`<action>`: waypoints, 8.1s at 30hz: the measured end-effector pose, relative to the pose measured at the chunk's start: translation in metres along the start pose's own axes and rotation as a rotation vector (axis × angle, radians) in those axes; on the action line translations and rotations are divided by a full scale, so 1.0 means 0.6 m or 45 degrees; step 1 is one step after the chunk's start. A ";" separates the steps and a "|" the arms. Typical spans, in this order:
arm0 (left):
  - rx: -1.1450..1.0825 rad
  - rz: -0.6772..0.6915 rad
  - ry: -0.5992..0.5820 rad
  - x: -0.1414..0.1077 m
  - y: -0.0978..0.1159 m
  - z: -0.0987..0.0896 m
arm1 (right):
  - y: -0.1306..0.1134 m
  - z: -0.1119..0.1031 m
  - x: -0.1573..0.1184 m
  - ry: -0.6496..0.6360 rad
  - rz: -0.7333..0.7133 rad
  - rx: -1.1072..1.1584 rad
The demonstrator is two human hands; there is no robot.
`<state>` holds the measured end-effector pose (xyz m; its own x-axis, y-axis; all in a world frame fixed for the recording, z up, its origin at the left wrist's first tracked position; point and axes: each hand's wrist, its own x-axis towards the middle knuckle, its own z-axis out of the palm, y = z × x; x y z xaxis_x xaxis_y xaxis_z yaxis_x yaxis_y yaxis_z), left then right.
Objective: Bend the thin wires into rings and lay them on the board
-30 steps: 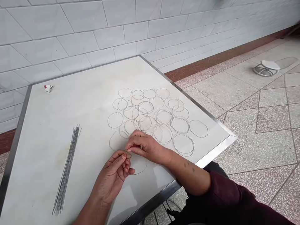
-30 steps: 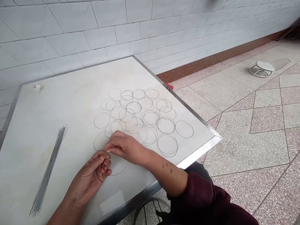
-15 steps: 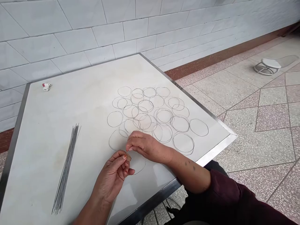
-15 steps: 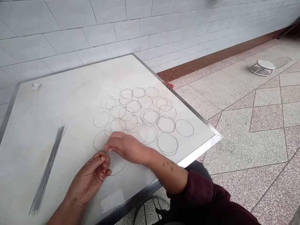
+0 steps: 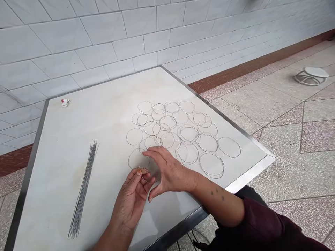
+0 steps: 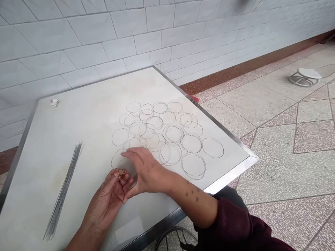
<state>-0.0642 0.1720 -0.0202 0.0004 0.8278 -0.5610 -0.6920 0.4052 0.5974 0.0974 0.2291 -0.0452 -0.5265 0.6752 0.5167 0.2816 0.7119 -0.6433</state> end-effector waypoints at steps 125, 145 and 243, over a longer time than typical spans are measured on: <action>0.142 0.220 0.030 -0.005 -0.002 0.002 | -0.001 0.014 -0.001 0.014 0.332 0.293; 0.146 0.147 -0.134 0.002 0.001 -0.014 | 0.002 0.005 -0.005 0.099 0.215 0.208; 0.844 0.432 0.085 -0.011 0.012 -0.011 | -0.006 -0.013 -0.051 -0.029 0.409 -0.508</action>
<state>-0.0741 0.1669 -0.0161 -0.1945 0.9322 -0.3051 -0.0660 0.2979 0.9523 0.1187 0.2073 -0.0547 -0.3794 0.8707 0.3128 0.7138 0.4906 -0.4998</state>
